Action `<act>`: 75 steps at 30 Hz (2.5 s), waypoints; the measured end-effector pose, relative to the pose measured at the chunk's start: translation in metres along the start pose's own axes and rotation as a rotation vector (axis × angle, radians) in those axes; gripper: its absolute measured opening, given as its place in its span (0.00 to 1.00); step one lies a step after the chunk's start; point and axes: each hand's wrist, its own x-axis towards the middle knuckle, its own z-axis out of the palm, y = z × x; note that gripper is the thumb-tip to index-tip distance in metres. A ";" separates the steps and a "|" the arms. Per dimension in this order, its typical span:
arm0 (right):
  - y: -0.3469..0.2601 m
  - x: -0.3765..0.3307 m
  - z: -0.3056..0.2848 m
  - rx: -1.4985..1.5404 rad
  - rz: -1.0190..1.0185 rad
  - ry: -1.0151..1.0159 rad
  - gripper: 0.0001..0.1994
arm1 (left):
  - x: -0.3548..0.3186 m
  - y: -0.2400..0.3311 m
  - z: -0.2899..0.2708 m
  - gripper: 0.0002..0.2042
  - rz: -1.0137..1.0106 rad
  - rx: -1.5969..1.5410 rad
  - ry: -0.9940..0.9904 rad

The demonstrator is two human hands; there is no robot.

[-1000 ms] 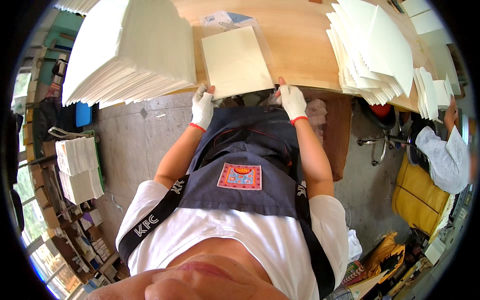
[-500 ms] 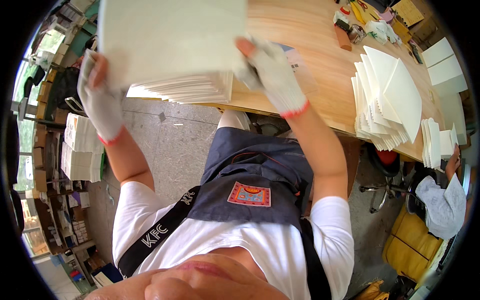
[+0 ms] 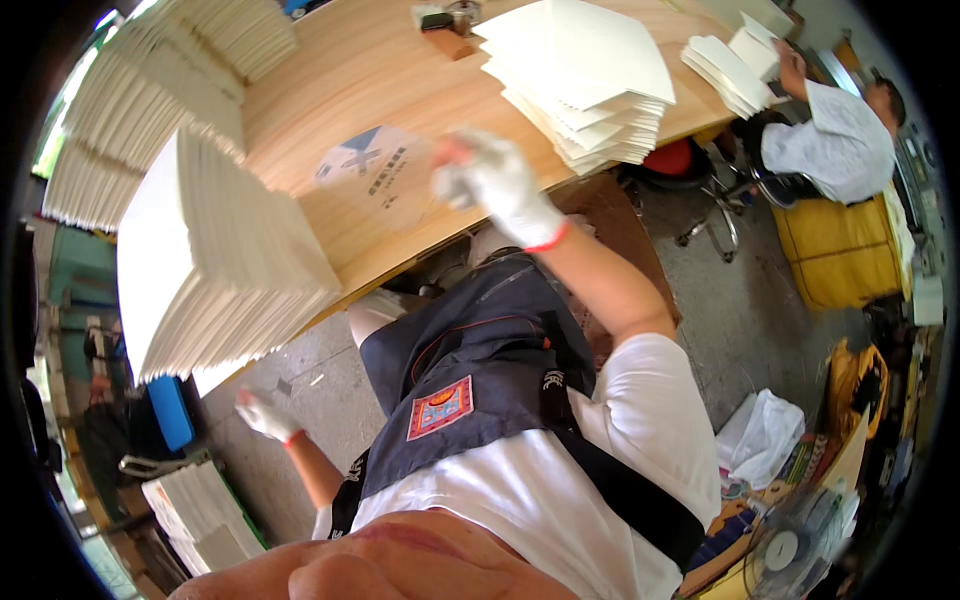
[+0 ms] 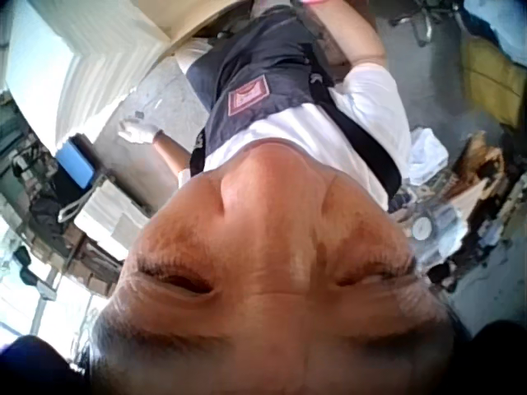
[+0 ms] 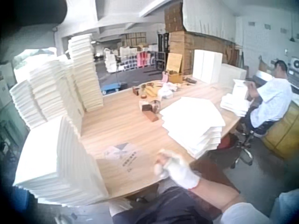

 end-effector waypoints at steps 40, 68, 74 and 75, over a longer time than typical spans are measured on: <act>0.146 -0.055 -0.165 0.282 0.567 0.278 0.10 | -0.087 0.043 0.287 0.08 0.745 0.706 -1.046; 0.143 -0.106 -0.112 0.407 0.518 0.147 0.14 | -0.238 -0.015 0.288 0.17 -0.443 -0.488 -1.157; 0.183 -0.107 -0.075 0.350 0.618 0.341 0.12 | -0.271 -0.032 0.244 0.15 -0.228 -0.096 -0.987; 0.188 -0.099 -0.066 0.334 0.575 0.360 0.12 | -0.274 -0.030 0.241 0.15 -0.421 -0.181 -0.889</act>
